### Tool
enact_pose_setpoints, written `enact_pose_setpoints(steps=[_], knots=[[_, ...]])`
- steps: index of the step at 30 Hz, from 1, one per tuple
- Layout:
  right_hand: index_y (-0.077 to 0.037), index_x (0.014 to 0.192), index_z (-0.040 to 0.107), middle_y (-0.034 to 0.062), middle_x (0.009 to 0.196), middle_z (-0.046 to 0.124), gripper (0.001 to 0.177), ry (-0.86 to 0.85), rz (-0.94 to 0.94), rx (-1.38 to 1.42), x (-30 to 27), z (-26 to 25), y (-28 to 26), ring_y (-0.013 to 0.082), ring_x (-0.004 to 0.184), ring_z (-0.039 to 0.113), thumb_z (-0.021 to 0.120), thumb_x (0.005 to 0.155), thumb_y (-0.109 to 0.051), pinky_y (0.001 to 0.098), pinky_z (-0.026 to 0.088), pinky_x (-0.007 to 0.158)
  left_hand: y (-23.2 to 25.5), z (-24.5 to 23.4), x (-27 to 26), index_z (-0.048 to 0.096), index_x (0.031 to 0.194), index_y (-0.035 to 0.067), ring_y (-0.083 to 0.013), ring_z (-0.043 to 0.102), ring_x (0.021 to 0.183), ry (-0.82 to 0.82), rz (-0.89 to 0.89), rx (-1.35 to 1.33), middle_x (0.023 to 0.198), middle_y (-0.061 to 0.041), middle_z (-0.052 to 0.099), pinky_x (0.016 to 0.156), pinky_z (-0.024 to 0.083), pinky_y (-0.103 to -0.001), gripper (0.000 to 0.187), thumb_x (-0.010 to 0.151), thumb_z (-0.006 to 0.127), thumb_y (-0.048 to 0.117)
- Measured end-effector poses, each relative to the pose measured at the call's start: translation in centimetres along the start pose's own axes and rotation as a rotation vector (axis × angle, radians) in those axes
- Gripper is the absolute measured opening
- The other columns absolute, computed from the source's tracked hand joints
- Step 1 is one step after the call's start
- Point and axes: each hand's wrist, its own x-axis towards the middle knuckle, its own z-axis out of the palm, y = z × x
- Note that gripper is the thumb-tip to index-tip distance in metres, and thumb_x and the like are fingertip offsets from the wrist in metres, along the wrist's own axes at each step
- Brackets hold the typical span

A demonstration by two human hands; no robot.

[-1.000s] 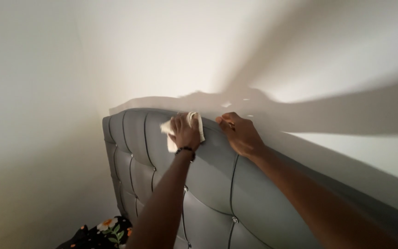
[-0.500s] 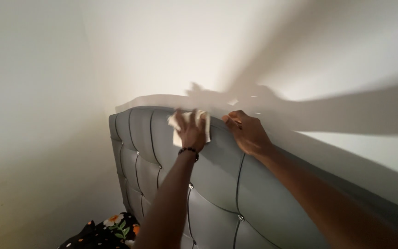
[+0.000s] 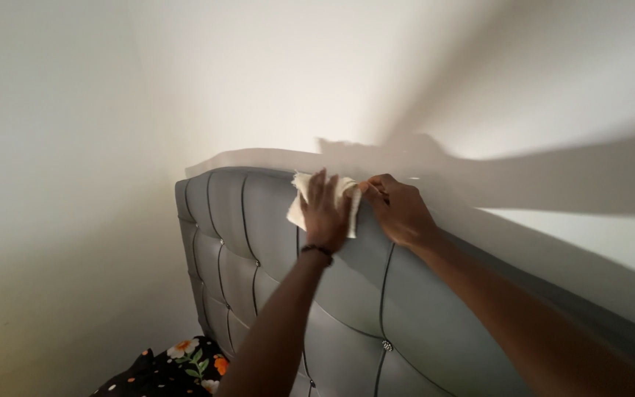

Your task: The person is using a white cloth to wipe down and clean a grey tufted bed headboard in a bedroom.

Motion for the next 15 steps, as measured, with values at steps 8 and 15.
enact_pose_setpoints(steps=[8, 15], knots=[[0.001, 0.125, 0.065, 0.0187, 0.116, 0.075, 0.057, 0.041, -0.086, 0.053, 0.2, 0.5, 0.9, 0.0302, 0.111, 0.073, 0.054, 0.101, -0.05, 0.0399, 0.057, 0.094, -0.4, 2.6, -2.0, 0.036, 0.155, 0.013, -0.0403, 0.008, 0.155, 0.152, -0.497, -0.151, 0.168, -0.02, 0.01, 0.116, 0.012, -0.071, 0.069, 0.102, 0.039, 0.057], [0.0, 0.125, 0.066, 0.0175, 0.111, 0.076, 0.057, 0.014, -0.064, 0.051, 0.3, 0.2, 0.8, 0.0292, 0.104, 0.075, 0.055, 0.099, -0.05, 0.0408, 0.058, 0.091, 5.5, -0.7, -3.1, 0.043, 0.145, 0.012, -0.0396, 0.021, 0.155, 0.08, -0.22, -0.158, 0.165, -0.02, 0.025, 0.116, 0.019, -0.069, 0.055, 0.103, 0.048, 0.045]])
